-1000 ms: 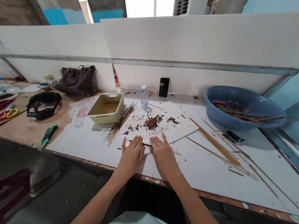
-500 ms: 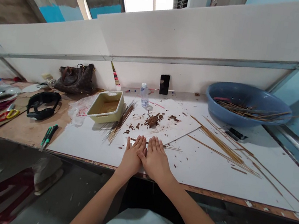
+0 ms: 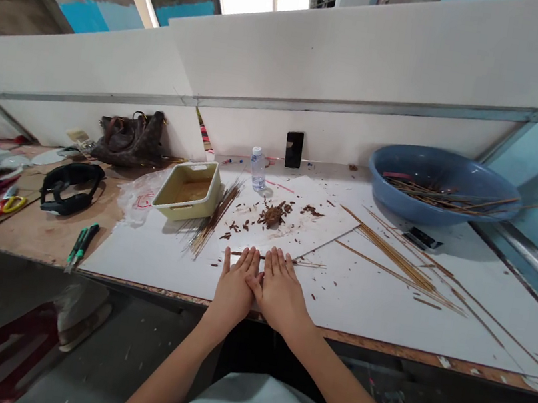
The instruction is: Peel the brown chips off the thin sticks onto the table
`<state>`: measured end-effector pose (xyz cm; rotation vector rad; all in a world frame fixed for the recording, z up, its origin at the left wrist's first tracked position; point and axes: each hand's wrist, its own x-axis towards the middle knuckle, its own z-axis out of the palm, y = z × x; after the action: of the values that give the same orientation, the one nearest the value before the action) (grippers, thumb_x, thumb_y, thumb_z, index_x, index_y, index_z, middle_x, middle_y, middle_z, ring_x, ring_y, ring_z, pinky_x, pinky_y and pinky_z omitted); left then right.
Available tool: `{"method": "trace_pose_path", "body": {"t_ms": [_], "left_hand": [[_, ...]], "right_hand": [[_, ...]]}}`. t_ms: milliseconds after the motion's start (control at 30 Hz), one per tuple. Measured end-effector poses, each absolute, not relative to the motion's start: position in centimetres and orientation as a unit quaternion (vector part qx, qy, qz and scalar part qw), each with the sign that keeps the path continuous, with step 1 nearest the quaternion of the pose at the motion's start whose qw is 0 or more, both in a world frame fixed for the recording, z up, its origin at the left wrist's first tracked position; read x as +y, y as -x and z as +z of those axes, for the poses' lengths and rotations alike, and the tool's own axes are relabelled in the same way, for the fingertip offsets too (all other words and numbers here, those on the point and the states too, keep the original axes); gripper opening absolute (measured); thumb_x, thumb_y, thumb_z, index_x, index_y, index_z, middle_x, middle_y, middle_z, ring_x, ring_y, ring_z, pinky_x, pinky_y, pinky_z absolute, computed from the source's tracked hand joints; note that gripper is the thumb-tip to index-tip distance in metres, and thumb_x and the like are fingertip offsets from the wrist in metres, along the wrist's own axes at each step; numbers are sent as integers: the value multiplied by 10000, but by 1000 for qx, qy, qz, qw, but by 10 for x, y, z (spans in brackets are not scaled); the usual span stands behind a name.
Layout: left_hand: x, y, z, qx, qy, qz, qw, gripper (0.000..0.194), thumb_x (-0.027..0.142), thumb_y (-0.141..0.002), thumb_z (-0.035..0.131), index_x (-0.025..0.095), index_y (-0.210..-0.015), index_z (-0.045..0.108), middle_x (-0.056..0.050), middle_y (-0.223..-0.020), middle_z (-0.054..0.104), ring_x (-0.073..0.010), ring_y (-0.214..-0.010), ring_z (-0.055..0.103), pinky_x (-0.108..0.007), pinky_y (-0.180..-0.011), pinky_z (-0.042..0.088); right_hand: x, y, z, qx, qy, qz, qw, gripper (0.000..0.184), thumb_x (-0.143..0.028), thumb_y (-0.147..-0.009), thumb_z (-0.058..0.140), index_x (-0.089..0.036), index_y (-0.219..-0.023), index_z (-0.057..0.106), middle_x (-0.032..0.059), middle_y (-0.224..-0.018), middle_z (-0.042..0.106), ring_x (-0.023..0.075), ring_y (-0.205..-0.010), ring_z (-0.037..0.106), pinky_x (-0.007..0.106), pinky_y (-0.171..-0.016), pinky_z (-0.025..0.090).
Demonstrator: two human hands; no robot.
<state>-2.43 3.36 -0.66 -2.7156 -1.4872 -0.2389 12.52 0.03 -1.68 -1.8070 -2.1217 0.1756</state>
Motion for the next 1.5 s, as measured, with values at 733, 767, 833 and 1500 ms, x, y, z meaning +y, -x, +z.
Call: {"method": "trace_pose_path", "body": {"t_ms": [733,767,833,1500], "left_hand": [[35,29,4,-472,880,-58,-5,583,327,-1187,309,110,-1703,473,-171,-1733,494,-302,-1663,422,-637,-1429,119],[33,30,4,-470,881,-56,-5,583,324,-1184,318,107,-1702,473,-176,-1731,497,-305,-1658,431,-637,-1430,115],[30,31,5,-463,885,-54,-6,578,298,-1172,344,112,-1705,469,-180,-1734,492,-311,-1658,432,-649,-1426,102],[34,52,11,-520,850,-82,2,546,292,-1184,326,164,-1674,530,-124,-1732,500,-355,-1717,282,-780,-1381,82]], "right_hand": [[2,-120,-15,-742,647,61,163,941,-661,-1165,148,72,-1654,479,313,-1714,445,374,-1668,388,573,-1390,282],[0,-120,-15,-745,644,59,167,934,-660,-1166,150,63,-1652,489,313,-1702,464,375,-1659,407,577,-1386,290],[-4,-121,-15,-747,639,61,176,913,-662,-1168,170,35,-1666,486,304,-1693,483,375,-1646,431,588,-1379,305],[7,-104,-13,-750,629,78,190,952,-726,-1148,196,7,-1711,421,286,-1752,404,361,-1684,357,569,-1384,291]]}}
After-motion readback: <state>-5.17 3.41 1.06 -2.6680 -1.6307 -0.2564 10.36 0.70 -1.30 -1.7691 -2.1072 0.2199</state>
